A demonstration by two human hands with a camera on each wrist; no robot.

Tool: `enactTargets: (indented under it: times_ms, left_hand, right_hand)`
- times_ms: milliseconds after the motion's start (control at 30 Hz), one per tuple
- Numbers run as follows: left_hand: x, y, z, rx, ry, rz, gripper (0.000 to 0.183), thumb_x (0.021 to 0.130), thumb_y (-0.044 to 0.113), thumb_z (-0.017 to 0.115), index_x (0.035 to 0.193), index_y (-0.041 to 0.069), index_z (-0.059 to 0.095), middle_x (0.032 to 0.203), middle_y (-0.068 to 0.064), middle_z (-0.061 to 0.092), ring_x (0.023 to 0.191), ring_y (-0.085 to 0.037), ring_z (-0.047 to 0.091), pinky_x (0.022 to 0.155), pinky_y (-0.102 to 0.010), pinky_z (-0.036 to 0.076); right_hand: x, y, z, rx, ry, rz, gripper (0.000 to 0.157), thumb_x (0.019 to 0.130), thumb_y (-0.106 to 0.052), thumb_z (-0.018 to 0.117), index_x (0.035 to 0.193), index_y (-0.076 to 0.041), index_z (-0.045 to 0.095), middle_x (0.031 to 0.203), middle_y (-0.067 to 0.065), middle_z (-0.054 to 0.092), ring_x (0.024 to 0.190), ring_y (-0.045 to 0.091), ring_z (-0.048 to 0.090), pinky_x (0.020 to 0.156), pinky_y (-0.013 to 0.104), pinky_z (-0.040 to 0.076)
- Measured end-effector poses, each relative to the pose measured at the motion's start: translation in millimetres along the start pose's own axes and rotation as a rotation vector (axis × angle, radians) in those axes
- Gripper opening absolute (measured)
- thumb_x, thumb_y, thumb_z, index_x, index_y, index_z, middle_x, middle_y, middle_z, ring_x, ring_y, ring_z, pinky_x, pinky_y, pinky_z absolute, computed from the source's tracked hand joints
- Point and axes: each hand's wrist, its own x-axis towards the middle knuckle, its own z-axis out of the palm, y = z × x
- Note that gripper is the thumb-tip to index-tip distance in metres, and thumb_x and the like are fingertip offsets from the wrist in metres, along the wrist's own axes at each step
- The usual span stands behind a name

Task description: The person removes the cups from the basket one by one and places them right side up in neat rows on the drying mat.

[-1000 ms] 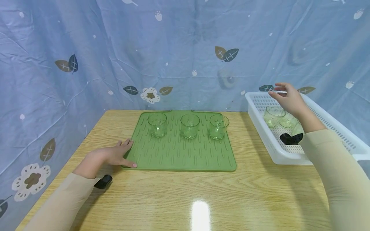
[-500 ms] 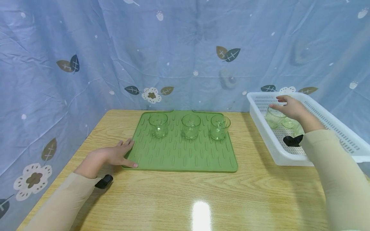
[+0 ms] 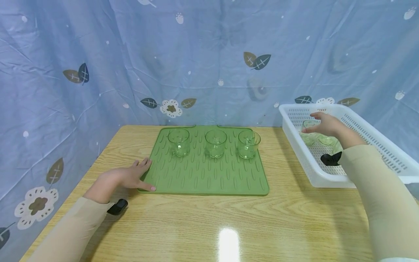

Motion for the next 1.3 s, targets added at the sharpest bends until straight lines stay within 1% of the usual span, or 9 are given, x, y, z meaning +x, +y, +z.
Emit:
enactTargets:
  times_ms: [333, 467, 633, 733, 800, 967, 1033, 1200, 1300]
  left_hand:
    - [0.0, 0.8, -0.5, -0.007, -0.001, -0.010, 0.119, 0.091, 0.052, 0.076, 0.158, -0.015, 0.004, 0.162, -0.038, -0.007, 0.145, -0.061, -0.010, 0.109, -0.080, 0.007]
    - [1.0, -0.2, -0.6, 0.005, 0.001, -0.007, 0.119, 0.091, 0.052, 0.075, 0.158, -0.015, 0.004, 0.162, -0.039, -0.007, 0.145, -0.062, -0.010, 0.109, -0.080, 0.008]
    - [0.9, -1.1, -0.7, 0.013, 0.002, 0.006, 0.118, 0.091, 0.050, 0.076, 0.156, -0.017, 0.004, 0.161, -0.041, -0.006, 0.143, -0.065, -0.009, 0.108, -0.081, 0.009]
    - [-0.2, 0.1, -1.3, 0.013, 0.004, 0.004, 0.117, 0.091, 0.048, 0.077, 0.157, -0.017, 0.004, 0.161, -0.041, -0.006, 0.143, -0.065, -0.009, 0.108, -0.081, 0.010]
    - [-0.7, 0.6, -1.3, 0.014, 0.003, 0.004, 0.117, 0.091, 0.048, 0.077, 0.157, -0.017, 0.004, 0.161, -0.041, -0.007, 0.143, -0.065, -0.009, 0.108, -0.081, 0.010]
    - [-0.3, 0.3, -0.1, 0.008, -0.003, 0.003, 0.119, 0.091, 0.050, 0.076, 0.157, -0.017, 0.004, 0.161, -0.041, -0.007, 0.143, -0.065, -0.010, 0.108, -0.081, 0.008]
    - [-0.5, 0.2, -0.2, 0.006, -0.003, 0.004, 0.119, 0.091, 0.051, 0.076, 0.157, -0.017, 0.004, 0.161, -0.041, -0.008, 0.143, -0.065, -0.010, 0.108, -0.081, 0.008]
    - [-1.6, 0.8, -1.1, 0.006, -0.003, 0.004, 0.118, 0.091, 0.049, 0.076, 0.157, -0.016, 0.003, 0.161, -0.041, -0.008, 0.143, -0.064, -0.010, 0.107, -0.081, 0.009]
    - [-1.4, 0.9, -0.9, 0.002, -0.006, 0.002, 0.119, 0.091, 0.050, 0.076, 0.157, -0.016, 0.003, 0.161, -0.040, -0.008, 0.143, -0.064, -0.010, 0.108, -0.081, 0.008]
  right_hand:
    - [3.4, -0.4, 1.0, -0.037, -0.032, -0.010, 0.084, 0.095, -0.018, 0.073, 0.150, 0.021, 0.022, 0.146, 0.048, 0.022, 0.130, 0.068, 0.027, 0.102, 0.077, 0.031]
    - [3.1, -1.7, 0.9, -0.037, -0.044, -0.001, 0.086, 0.096, -0.020, 0.073, 0.150, 0.021, 0.020, 0.146, 0.048, 0.023, 0.130, 0.068, 0.027, 0.101, 0.077, 0.031]
    - [3.4, -0.2, 2.5, -0.008, -0.092, 0.013, 0.098, 0.096, -0.030, 0.074, 0.153, 0.021, 0.012, 0.148, 0.048, 0.019, 0.132, 0.068, 0.023, 0.101, 0.077, 0.031]
    - [3.3, 1.3, 3.3, 0.017, -0.105, 0.011, 0.100, 0.096, -0.029, 0.074, 0.153, 0.021, 0.009, 0.148, 0.049, 0.018, 0.132, 0.068, 0.022, 0.102, 0.077, 0.031]
    - [3.3, 2.3, 3.8, 0.025, -0.109, 0.008, 0.100, 0.096, -0.027, 0.074, 0.153, 0.021, 0.008, 0.147, 0.050, 0.018, 0.131, 0.068, 0.026, 0.102, 0.076, 0.033]
    - [2.8, 2.0, 5.1, 0.024, -0.116, 0.007, 0.103, 0.094, -0.026, 0.076, 0.151, 0.024, 0.007, 0.144, 0.054, 0.020, 0.120, 0.066, 0.046, 0.098, 0.070, 0.042]
    - [2.7, 1.7, 5.3, 0.016, -0.121, 0.011, 0.103, 0.093, -0.028, 0.077, 0.150, 0.026, 0.009, 0.142, 0.055, 0.022, 0.116, 0.065, 0.050, 0.097, 0.069, 0.044]
    - [1.7, 2.3, 5.2, -0.034, -0.133, 0.019, 0.098, 0.094, -0.031, 0.076, 0.145, 0.029, 0.019, 0.139, 0.054, 0.029, 0.113, 0.062, 0.053, 0.096, 0.069, 0.044]
    - [1.0, 2.7, 5.0, -0.043, -0.140, 0.028, 0.097, 0.093, -0.034, 0.076, 0.144, 0.029, 0.021, 0.138, 0.053, 0.031, 0.117, 0.062, 0.050, 0.097, 0.070, 0.043]
